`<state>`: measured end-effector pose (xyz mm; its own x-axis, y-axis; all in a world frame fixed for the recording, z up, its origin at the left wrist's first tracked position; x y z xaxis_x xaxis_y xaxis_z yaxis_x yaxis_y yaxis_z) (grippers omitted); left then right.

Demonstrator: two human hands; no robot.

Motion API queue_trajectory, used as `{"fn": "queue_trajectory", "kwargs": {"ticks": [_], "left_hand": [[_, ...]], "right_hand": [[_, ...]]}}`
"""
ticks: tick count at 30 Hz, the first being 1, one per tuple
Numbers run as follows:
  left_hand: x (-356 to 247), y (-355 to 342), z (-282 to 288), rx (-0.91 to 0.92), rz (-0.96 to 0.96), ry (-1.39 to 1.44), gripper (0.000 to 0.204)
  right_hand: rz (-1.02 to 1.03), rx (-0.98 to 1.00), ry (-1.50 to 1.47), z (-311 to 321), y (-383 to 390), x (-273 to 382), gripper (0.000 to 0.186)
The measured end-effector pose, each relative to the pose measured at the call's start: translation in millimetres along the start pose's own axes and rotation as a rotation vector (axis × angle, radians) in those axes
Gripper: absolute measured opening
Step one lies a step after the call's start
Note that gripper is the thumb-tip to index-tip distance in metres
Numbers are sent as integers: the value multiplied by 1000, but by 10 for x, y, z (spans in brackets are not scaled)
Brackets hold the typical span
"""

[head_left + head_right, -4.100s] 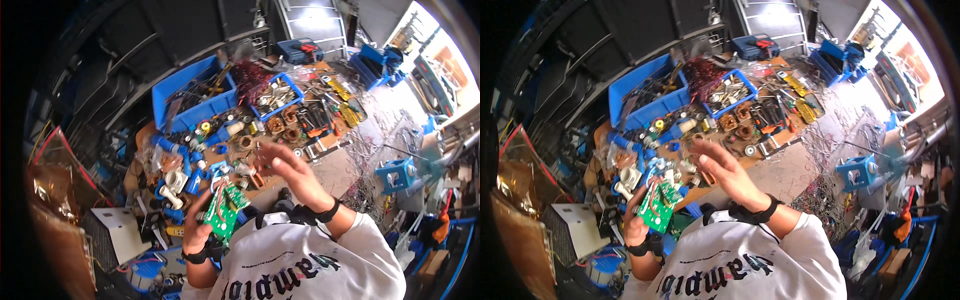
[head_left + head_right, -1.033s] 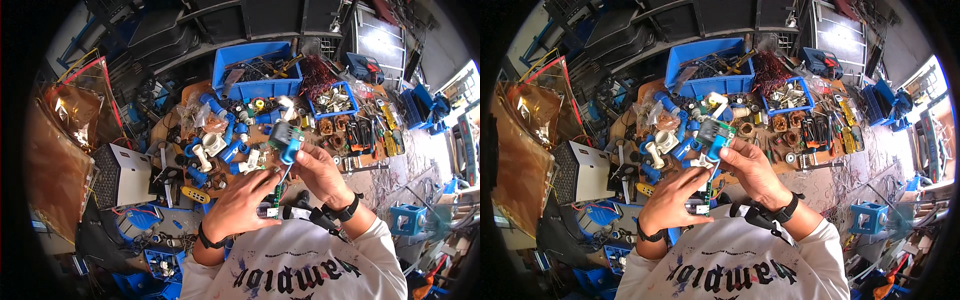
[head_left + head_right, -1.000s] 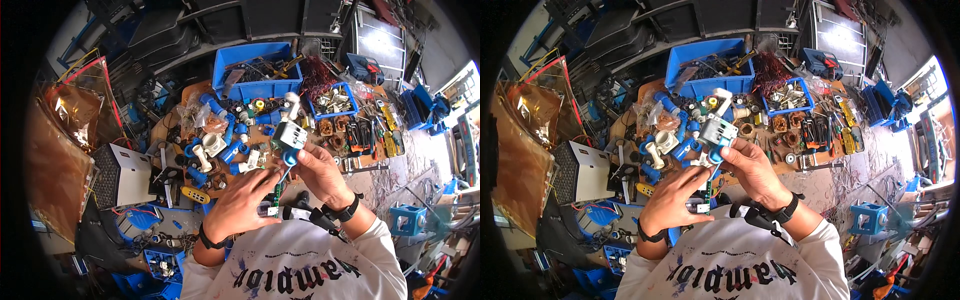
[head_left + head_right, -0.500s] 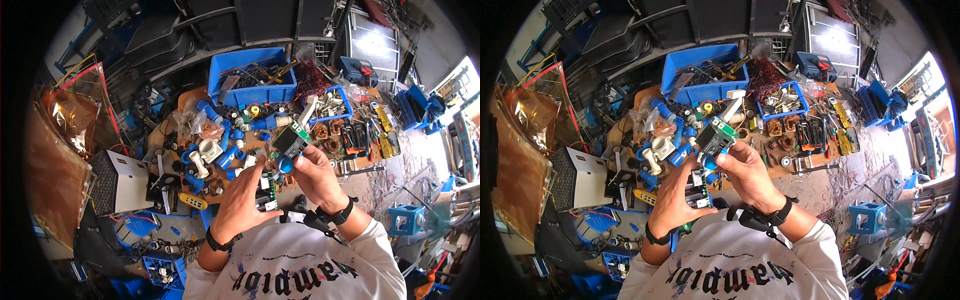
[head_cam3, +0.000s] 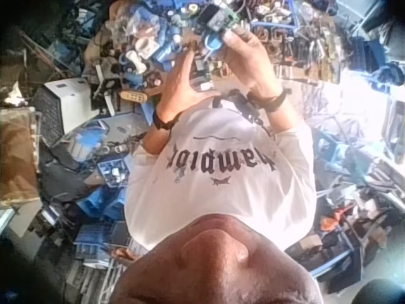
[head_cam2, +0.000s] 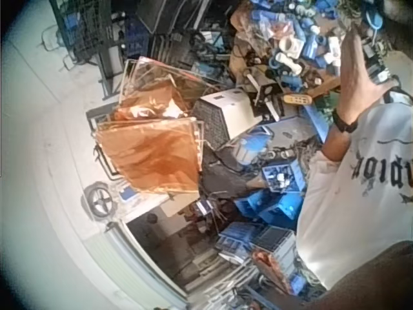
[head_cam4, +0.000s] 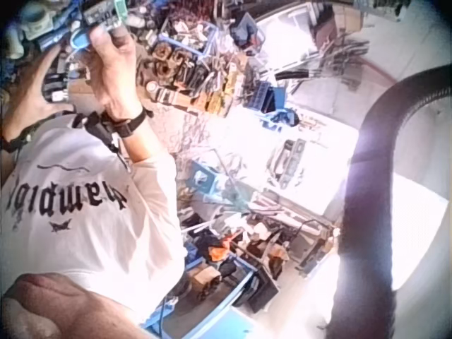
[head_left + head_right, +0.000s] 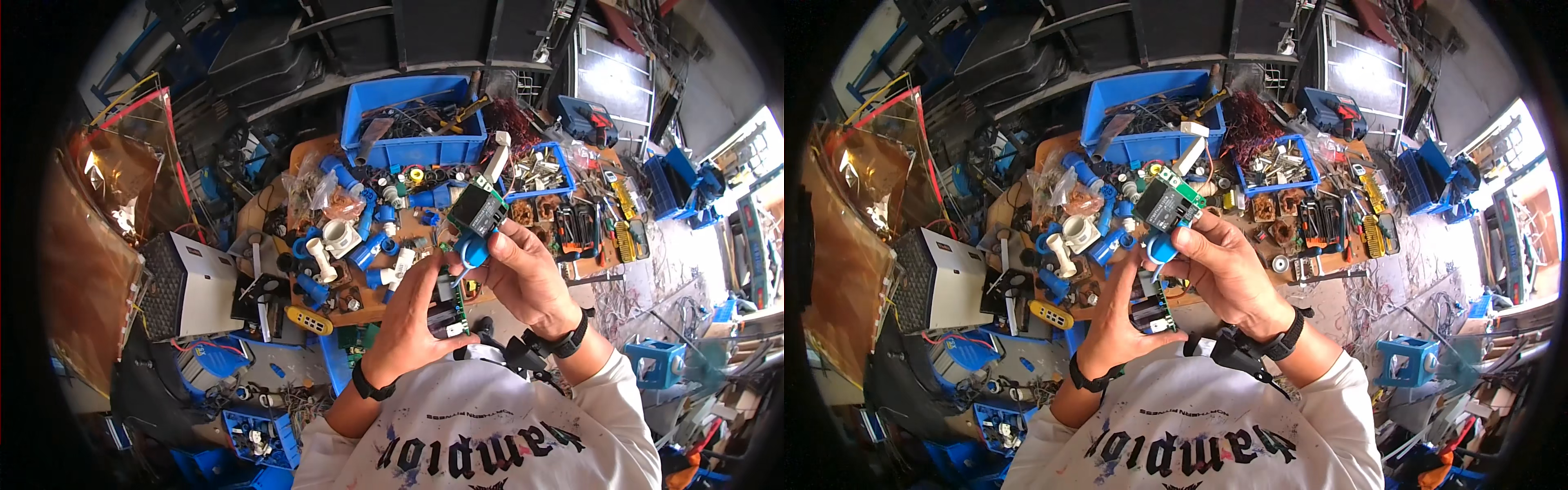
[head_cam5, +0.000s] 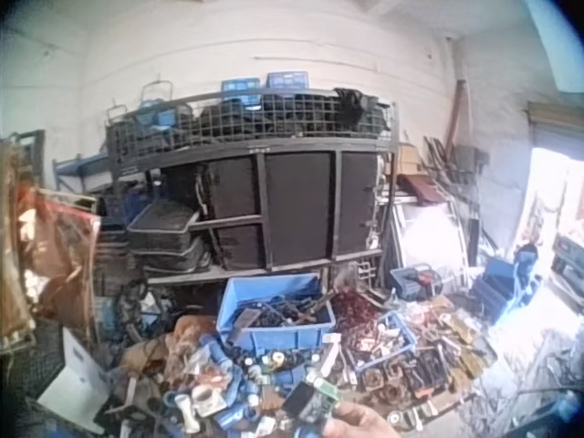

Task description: The person uses pliers to strip the insulation from wires attached to a green circuit board and then cuts the wires. The person manipulates the board and wires throughout the process in a cluttered workshop.

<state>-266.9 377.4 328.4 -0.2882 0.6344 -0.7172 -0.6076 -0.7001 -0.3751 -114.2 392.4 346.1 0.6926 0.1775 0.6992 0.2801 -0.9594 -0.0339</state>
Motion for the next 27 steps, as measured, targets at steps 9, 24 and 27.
{"fn": "queue_trajectory", "kwargs": {"ticks": [9, 24, 27], "left_hand": [[747, 192, -534, 71, 303, 1367, 110], [649, 176, -258, -171, 310, 1186, 75], [508, 158, -75, -304, 254, 965, 77]], "right_hand": [[-38, -3, -94, -77, -29, 103, 29], [17, 48, 35, -71, 64, 177, 53], [37, 2, 32, 19, 84, 138, 55]]}}
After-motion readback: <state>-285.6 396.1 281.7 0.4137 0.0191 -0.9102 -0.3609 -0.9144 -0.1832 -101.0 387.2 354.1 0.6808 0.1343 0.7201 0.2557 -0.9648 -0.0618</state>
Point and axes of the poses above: each hand's wrist, its own y-axis away from the middle knuckle, its own z-axis out of the back of the hand, x = y × z, the point moved 5 cm from there along -y, towards the middle knuckle, and after that the axes turned 7 degrees about x, right-handed, at the moved point
